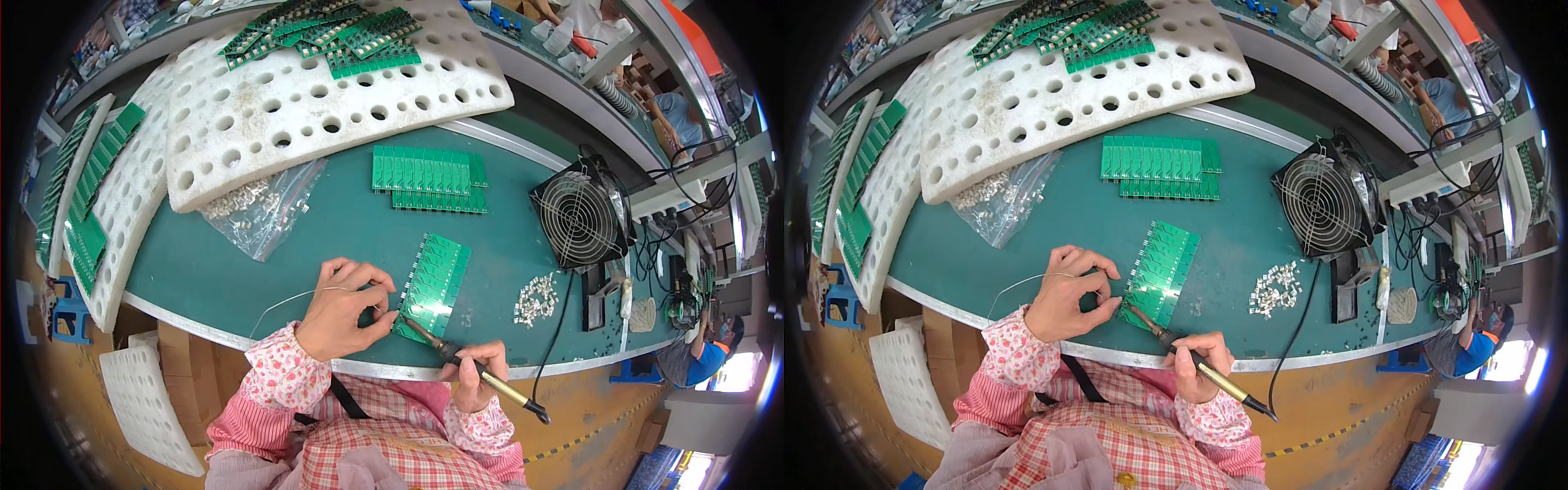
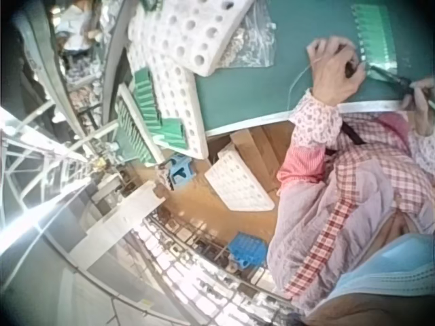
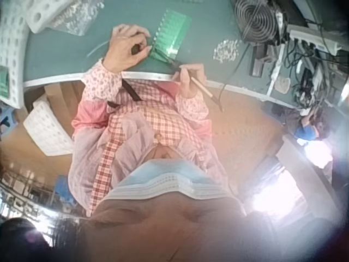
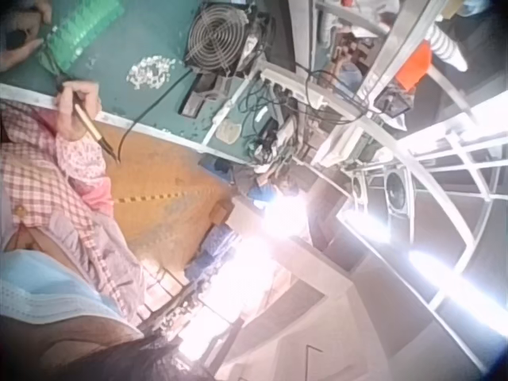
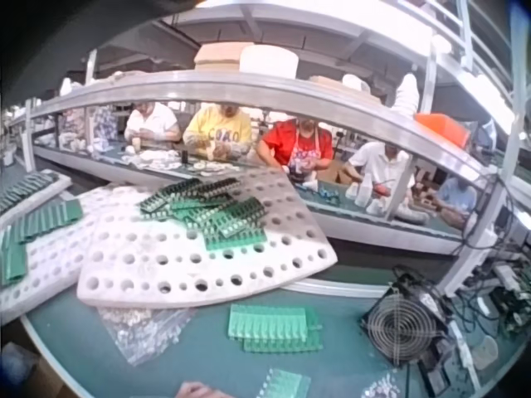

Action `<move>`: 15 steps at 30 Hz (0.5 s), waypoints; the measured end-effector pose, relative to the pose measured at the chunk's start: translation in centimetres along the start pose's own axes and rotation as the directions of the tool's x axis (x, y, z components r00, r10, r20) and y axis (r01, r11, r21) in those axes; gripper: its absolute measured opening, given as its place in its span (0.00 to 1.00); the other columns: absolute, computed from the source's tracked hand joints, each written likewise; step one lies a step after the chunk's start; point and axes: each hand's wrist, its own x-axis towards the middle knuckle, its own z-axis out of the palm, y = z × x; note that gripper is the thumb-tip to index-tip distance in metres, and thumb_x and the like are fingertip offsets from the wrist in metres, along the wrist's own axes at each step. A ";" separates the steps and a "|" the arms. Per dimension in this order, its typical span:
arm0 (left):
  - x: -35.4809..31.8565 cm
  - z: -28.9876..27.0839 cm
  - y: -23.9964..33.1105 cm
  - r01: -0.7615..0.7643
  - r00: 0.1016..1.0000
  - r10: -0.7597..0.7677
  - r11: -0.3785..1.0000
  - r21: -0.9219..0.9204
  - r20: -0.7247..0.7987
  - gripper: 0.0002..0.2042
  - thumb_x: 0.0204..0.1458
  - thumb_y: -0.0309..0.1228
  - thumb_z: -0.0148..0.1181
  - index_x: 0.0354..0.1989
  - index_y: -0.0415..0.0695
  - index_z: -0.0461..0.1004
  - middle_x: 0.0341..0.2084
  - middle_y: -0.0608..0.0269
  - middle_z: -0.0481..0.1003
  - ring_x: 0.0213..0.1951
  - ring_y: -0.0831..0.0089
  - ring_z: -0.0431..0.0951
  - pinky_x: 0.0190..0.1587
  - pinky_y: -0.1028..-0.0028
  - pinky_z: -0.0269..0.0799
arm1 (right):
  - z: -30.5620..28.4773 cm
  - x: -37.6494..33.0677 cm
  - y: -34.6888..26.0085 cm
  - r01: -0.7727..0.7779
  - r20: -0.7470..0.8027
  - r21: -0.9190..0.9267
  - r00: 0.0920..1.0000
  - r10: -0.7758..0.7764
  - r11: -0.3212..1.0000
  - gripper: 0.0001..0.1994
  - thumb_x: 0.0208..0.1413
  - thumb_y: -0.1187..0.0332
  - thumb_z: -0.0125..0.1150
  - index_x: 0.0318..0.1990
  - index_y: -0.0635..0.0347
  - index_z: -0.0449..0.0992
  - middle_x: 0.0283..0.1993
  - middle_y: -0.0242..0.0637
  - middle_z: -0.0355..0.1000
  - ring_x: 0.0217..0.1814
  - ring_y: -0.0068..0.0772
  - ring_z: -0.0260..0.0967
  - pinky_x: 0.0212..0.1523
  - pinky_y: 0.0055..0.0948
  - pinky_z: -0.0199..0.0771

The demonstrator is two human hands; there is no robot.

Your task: The person solders connections on electronic circuit board strips using a soldering iron and soldering wire.

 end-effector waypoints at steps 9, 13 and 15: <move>0.4 0.0 -0.1 0.038 0.998 -0.040 0.998 -0.050 -0.043 0.09 0.41 0.27 0.67 0.19 0.46 0.69 0.35 0.69 0.75 0.41 0.68 0.72 0.53 0.65 0.56 | 0.3 0.2 1.2 0.087 -0.134 0.004 0.987 -0.086 0.996 0.11 0.60 0.65 0.50 0.38 0.65 0.61 0.16 0.39 0.64 0.12 0.27 0.62 0.15 0.24 0.66; 0.2 0.2 -0.2 0.017 0.998 -0.020 0.999 -0.042 -0.062 0.09 0.42 0.28 0.67 0.20 0.46 0.70 0.35 0.69 0.76 0.40 0.69 0.73 0.53 0.65 0.57 | 0.7 0.3 0.7 0.215 -0.154 -0.080 0.962 -0.225 0.973 0.10 0.59 0.67 0.56 0.39 0.66 0.69 0.21 0.41 0.73 0.21 0.29 0.71 0.26 0.26 0.72; 0.2 0.1 -0.1 0.019 0.997 -0.024 0.997 -0.074 -0.072 0.07 0.45 0.30 0.65 0.23 0.45 0.72 0.34 0.69 0.75 0.37 0.69 0.74 0.52 0.64 0.58 | 0.2 1.2 0.2 0.316 0.013 -0.340 0.943 -0.331 0.886 0.11 0.52 0.74 0.61 0.44 0.62 0.72 0.26 0.42 0.72 0.27 0.35 0.70 0.30 0.28 0.70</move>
